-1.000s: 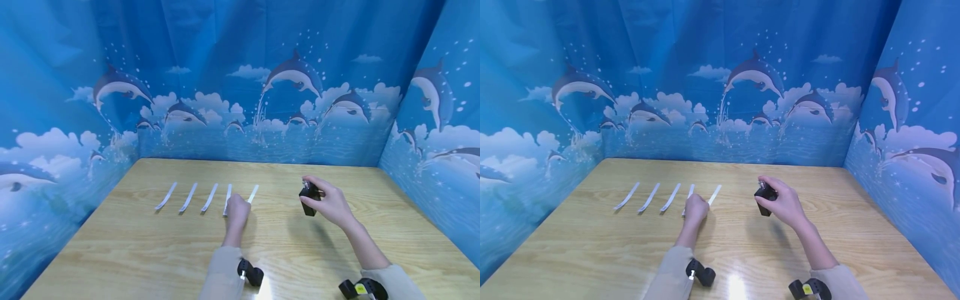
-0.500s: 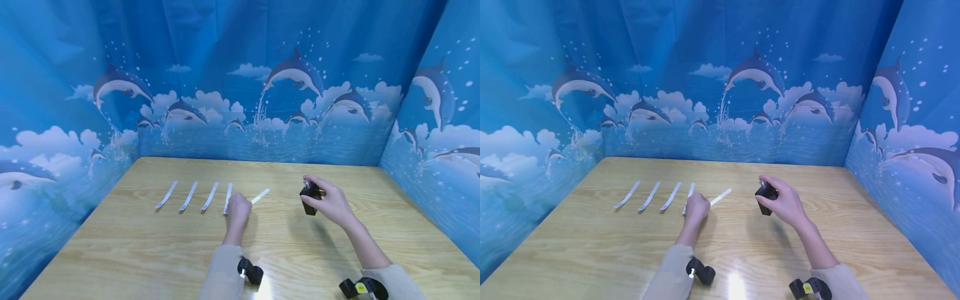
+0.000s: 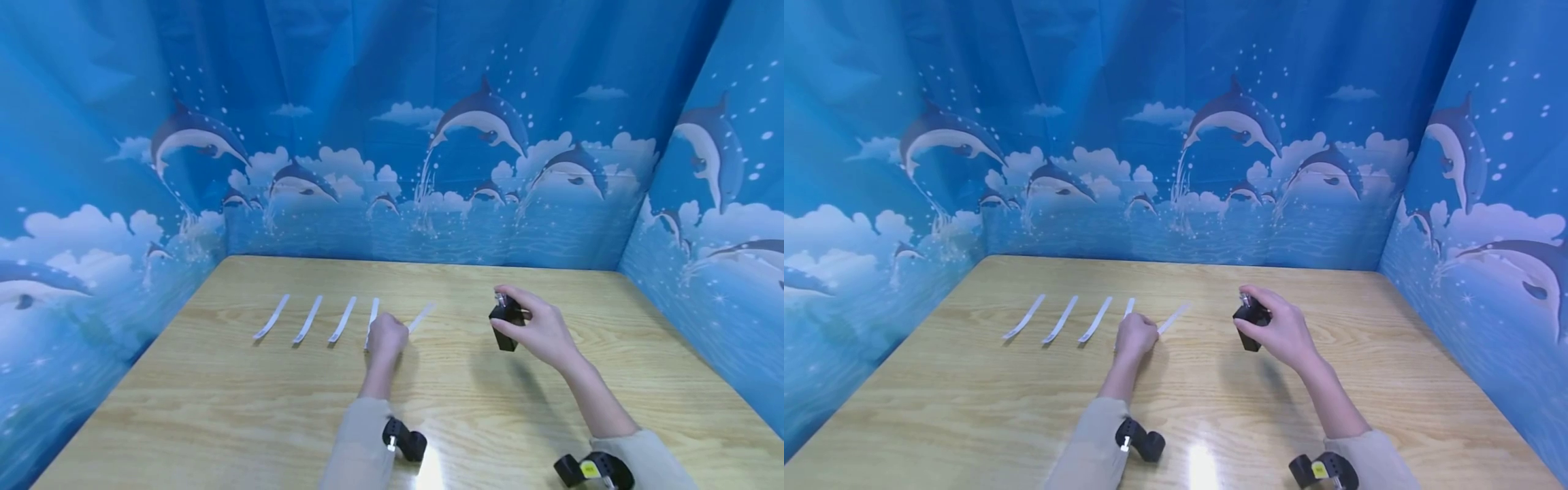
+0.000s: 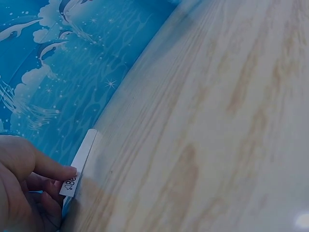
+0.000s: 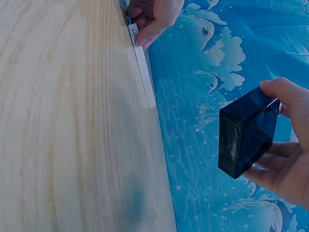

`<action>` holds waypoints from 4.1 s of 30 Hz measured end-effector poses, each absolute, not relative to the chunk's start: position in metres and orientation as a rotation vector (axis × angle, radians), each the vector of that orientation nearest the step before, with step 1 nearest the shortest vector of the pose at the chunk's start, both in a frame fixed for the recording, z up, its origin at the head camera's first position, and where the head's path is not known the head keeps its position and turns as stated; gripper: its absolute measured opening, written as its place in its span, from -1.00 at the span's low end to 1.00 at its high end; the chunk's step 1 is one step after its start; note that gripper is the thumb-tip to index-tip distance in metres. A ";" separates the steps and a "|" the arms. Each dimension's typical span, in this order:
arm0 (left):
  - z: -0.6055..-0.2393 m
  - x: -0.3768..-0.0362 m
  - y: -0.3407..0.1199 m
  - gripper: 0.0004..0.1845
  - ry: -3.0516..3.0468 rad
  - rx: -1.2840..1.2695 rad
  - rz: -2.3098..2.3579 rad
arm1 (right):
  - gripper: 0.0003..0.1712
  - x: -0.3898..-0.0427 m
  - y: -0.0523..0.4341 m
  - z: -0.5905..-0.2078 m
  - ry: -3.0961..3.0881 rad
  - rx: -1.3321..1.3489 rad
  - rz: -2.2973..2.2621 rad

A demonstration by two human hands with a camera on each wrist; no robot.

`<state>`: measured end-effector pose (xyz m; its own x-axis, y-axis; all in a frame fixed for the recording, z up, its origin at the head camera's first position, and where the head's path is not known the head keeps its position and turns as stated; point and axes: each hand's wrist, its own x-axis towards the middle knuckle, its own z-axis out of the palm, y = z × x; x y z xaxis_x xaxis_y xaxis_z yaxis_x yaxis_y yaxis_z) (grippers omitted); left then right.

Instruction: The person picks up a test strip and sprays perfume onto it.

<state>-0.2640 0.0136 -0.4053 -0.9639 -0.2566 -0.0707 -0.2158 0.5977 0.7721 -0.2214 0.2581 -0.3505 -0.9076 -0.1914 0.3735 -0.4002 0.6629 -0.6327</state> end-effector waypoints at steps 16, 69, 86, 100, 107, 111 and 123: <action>-0.404 -0.266 0.014 -0.79 -2.649 0.475 -1.563 | -0.37 -0.221 0.257 -0.351 -2.599 0.471 1.105; -0.366 -0.259 0.010 -0.73 -2.382 -0.199 -2.402 | -0.37 -0.219 0.255 -0.346 -2.592 0.443 1.081; -0.356 -0.247 0.010 -0.81 -2.582 -0.433 -2.257 | -0.39 -0.223 0.253 -0.343 -2.519 0.485 1.054; -0.354 -0.239 0.012 -0.78 -2.664 -0.553 -2.196 | -0.39 -0.223 0.254 -0.343 -2.522 0.493 1.046; -0.354 -0.238 0.012 -0.79 -2.667 -0.584 -2.189 | -0.40 -0.222 0.254 -0.343 -2.500 0.527 0.968; -0.354 -0.238 0.012 -0.79 -2.671 -0.591 -2.175 | -0.41 -0.222 0.253 -0.344 -2.489 0.550 0.890; -0.355 -0.240 0.010 -0.79 -2.703 -0.586 -2.141 | -0.42 -0.220 0.252 -0.345 -2.449 0.561 0.760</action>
